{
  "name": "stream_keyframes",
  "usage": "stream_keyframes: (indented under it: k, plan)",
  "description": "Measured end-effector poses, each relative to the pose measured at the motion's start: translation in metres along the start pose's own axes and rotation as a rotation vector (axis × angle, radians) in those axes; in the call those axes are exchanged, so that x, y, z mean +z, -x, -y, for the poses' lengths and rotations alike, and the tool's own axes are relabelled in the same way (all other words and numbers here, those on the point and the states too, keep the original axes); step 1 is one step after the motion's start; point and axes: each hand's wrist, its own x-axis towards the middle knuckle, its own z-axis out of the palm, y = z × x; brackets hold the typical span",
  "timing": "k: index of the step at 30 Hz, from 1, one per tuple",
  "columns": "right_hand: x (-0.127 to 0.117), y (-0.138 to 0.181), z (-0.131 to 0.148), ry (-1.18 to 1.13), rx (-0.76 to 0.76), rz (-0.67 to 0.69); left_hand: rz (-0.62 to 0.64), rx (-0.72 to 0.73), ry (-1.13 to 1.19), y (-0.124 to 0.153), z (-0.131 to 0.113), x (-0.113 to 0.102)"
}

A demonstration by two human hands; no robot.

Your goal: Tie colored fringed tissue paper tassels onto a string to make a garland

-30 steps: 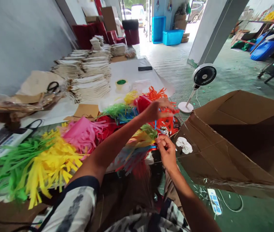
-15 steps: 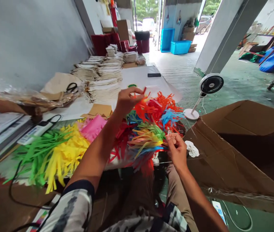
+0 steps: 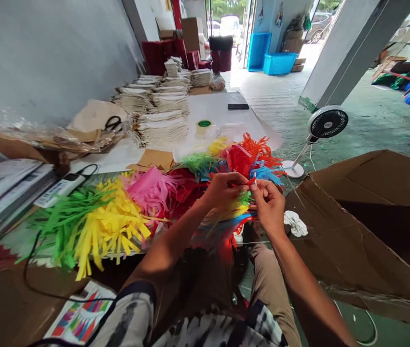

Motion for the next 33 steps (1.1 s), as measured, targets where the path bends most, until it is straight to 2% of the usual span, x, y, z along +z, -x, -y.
stream_keyframes:
  k: [4,11,18,26,33]
  plan:
    - [0.0,-0.001,-0.003,0.011,-0.002,0.027,-0.022,-0.022,-0.007,0.005,-0.001,0.003]
    - [0.003,-0.004,-0.002,0.023,-0.024,0.046,-0.05,-0.129,0.204,0.01,-0.001,0.005]
    - [0.008,-0.003,-0.001,0.056,-0.042,0.038,-0.08,-0.141,0.194,0.011,-0.002,0.001]
    - [0.01,-0.001,-0.003,0.131,-0.069,0.038,-0.119,-0.145,0.096,0.014,-0.004,0.005]
    - [0.012,0.001,-0.003,0.153,-0.1,0.045,-0.154,-0.175,0.115,0.015,-0.008,0.007]
